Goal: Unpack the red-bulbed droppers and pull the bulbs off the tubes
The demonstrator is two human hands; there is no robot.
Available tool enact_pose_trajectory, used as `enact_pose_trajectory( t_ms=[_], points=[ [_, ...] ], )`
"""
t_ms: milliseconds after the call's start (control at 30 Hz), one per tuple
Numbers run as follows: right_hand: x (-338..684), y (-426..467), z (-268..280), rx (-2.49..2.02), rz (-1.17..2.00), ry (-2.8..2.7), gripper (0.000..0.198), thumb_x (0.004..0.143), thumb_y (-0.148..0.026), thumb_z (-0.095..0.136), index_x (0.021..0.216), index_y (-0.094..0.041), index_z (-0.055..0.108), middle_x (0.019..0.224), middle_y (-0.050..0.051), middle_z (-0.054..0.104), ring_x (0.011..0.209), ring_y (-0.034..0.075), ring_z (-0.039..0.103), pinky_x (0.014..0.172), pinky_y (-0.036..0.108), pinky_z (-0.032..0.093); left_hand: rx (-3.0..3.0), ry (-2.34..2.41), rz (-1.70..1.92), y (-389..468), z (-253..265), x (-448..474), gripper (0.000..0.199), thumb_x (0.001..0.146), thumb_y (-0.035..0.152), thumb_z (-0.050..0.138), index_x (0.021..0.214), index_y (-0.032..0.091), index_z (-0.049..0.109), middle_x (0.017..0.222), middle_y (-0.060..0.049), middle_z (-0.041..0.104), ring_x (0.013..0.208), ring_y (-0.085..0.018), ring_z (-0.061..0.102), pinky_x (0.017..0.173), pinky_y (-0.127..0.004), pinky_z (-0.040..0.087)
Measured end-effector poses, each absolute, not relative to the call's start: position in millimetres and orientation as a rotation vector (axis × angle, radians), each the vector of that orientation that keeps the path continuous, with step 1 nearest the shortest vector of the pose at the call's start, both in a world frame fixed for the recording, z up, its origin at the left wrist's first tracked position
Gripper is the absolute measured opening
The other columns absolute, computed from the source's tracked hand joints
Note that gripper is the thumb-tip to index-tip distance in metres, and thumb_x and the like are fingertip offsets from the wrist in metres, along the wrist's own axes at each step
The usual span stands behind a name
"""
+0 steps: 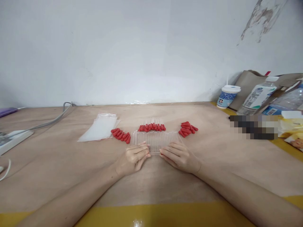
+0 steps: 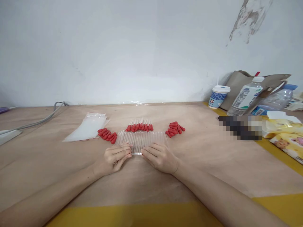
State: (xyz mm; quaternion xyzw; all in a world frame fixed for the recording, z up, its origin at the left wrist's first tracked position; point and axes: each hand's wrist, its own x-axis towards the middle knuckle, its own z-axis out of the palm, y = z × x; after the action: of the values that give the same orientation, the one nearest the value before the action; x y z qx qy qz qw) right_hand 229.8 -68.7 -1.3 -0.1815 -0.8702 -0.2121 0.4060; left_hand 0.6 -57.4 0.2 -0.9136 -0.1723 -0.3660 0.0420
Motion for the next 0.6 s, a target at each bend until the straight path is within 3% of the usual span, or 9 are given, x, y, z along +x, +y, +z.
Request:
enact_pose_trajectory(
  t_ms=[600],
  points=[
    [239.8, -75.8, 9.6, -0.351, -0.652, -2.224, 0.017, 0.080, -0.006, 0.051, 0.095, -0.011, 0.058, 0.076, 0.006, 0.067, 0.072, 0.016, 0.059, 0.066, 0.031, 0.051, -2.765, -0.526, -1.139, -60.5, -1.4, -0.5, 0.014, 0.083, 0.012, 0.050, 0.094, 0.014, 0.057, 0.087, -0.005, 0.066, 0.095, -0.016, 0.061, 0.092, -0.034, 0.049]
  ],
)
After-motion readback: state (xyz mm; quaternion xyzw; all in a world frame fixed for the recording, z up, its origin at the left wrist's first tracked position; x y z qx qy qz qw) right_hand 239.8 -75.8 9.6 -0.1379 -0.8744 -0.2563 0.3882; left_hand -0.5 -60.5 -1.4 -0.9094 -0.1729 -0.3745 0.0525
